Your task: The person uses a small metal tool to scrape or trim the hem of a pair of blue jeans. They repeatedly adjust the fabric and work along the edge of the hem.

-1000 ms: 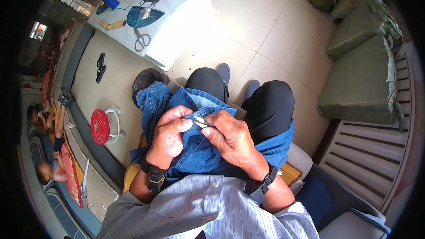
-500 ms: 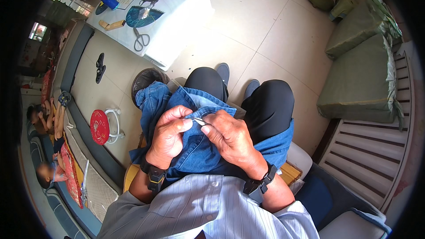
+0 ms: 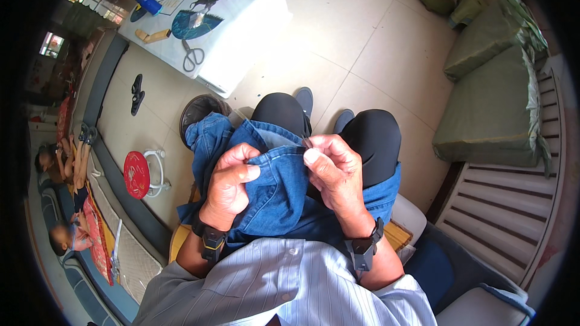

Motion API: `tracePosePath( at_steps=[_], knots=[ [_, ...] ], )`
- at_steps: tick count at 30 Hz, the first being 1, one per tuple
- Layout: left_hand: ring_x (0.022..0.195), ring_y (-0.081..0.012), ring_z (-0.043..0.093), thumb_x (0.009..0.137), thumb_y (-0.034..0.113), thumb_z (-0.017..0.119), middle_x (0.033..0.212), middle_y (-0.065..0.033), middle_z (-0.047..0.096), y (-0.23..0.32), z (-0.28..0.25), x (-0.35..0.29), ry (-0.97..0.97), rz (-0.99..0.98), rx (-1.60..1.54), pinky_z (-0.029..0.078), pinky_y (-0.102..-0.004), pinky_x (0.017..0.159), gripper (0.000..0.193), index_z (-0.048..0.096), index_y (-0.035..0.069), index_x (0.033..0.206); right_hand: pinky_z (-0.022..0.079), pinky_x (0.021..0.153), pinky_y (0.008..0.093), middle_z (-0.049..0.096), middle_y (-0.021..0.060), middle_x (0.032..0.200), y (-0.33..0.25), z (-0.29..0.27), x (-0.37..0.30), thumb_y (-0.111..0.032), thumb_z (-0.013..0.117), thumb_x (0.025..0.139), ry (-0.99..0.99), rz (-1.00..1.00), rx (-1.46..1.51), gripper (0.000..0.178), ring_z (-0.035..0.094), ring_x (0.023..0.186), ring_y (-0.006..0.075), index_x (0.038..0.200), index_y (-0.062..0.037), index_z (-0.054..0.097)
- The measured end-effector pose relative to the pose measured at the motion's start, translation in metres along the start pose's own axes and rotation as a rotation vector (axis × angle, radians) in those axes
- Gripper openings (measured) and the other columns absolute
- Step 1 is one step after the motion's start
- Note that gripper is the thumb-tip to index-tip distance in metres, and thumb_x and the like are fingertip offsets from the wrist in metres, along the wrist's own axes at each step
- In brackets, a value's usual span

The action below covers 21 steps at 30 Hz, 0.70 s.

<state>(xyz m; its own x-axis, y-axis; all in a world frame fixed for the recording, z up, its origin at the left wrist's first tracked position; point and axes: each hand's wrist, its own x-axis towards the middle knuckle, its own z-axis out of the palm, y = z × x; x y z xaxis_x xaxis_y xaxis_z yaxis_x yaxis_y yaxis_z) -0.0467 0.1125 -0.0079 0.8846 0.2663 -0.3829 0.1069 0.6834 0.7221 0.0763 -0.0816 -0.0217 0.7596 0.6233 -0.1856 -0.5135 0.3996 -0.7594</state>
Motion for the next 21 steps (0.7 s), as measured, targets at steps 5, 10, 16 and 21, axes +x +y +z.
tracePosePath(
  at_steps=[5,10,16,21],
  knots=[
    [0.088,-0.0066,0.066,0.090,0.003,0.074,0.099,0.0010,0.071,0.001,0.004,-0.001,0.020,-0.031,0.048,0.052,-0.0234,0.084,0.020,0.069,0.003,0.110,0.054,0.078,0.0252,0.069,0.0029,0.107,-0.003,0.001,0.011,-0.001,0.083,0.090,-0.002,-0.037,-0.179,0.035,0.063,0.091,0.0080,0.122,-0.0031,0.070],
    [0.089,-0.0045,0.063,0.093,0.006,0.074,0.100,0.0018,0.070,0.000,0.002,-0.002,0.029,-0.032,0.097,0.051,-0.0223,0.084,0.021,0.070,0.001,0.114,0.052,0.091,0.0267,0.068,0.0026,0.111,-0.006,0.005,0.019,0.004,0.080,0.091,-0.184,-0.064,-0.401,0.034,0.062,0.104,0.0100,0.122,0.0002,0.068],
    [0.087,-0.0046,0.064,0.091,0.004,0.074,0.097,0.0023,0.071,0.004,0.009,-0.004,0.002,-0.055,0.073,0.050,-0.0217,0.083,0.021,0.070,0.003,0.111,0.049,0.081,0.0235,0.064,-0.0027,0.097,-0.002,0.010,0.020,0.008,0.075,0.091,-0.168,0.029,-0.567,0.032,0.057,0.090,0.0056,0.121,-0.0010,0.067],
    [0.087,-0.0036,0.062,0.092,0.003,0.074,0.098,0.0030,0.070,0.002,0.013,-0.004,0.005,-0.010,0.094,0.049,-0.0214,0.083,0.018,0.070,0.003,0.110,0.050,0.085,0.0240,0.066,-0.0012,0.101,0.001,0.015,0.018,0.009,0.073,0.091,-0.127,-0.088,-0.776,0.032,0.060,0.093,0.0060,0.121,-0.0003,0.067]
  ],
)
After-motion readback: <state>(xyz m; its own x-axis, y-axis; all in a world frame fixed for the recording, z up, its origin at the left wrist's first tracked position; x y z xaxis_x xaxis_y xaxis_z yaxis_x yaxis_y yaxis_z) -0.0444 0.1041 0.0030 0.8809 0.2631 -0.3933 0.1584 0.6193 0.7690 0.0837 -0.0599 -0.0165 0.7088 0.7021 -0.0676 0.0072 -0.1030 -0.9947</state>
